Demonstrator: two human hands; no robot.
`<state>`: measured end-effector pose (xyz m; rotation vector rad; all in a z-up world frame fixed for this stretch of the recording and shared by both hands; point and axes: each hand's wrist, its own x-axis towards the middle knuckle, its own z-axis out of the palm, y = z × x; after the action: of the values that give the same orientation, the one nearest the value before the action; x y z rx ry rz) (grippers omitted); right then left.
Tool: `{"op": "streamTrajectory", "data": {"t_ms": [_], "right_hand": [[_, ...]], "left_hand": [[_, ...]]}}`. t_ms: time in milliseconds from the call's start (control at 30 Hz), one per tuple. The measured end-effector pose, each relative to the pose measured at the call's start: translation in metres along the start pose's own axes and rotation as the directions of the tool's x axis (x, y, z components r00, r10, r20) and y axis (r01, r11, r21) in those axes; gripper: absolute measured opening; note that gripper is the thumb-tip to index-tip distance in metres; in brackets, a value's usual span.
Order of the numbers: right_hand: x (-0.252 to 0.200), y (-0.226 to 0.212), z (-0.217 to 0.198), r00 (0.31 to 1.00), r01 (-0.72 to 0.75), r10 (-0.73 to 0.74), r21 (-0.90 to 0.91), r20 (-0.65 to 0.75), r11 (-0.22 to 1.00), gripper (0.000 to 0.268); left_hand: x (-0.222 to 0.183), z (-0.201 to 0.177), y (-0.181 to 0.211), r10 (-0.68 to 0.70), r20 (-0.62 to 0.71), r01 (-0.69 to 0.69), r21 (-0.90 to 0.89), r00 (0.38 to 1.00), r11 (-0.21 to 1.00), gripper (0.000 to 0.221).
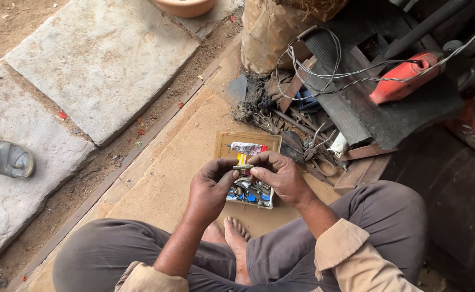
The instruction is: Inspecting and manipulating small mechanical components, likely carburetor jets or needles, from a storage box.
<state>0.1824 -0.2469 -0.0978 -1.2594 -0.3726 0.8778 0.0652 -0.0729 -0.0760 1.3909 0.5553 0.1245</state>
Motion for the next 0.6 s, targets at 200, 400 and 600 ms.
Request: {"op": "streamTrajectory", "data": {"t_ms": [200,400,600], "right_hand": [[-0.0014,-0.0029,0.0031,1.000,-0.004,0.004,0.048,-0.001,0.999,0.022],[-0.0030,-0.0018,0.0030,1.000,-0.008,0.006,0.055,0.022,0.998,0.022],[-0.0020,0.0031,0.0014,0.999,-0.010,0.008,0.078,0.031,0.997,0.022]], "left_hand": [[-0.0023,-0.0037,-0.0023,0.006,0.060,0.006,-0.183,0.998,0.983,0.025],[-0.0034,-0.0038,-0.0005,0.020,0.082,-0.003,-0.199,0.996,0.980,0.027],[-0.0027,-0.0040,-0.0013,0.030,0.068,-0.016,-0.198,0.997,0.980,0.027]]}}
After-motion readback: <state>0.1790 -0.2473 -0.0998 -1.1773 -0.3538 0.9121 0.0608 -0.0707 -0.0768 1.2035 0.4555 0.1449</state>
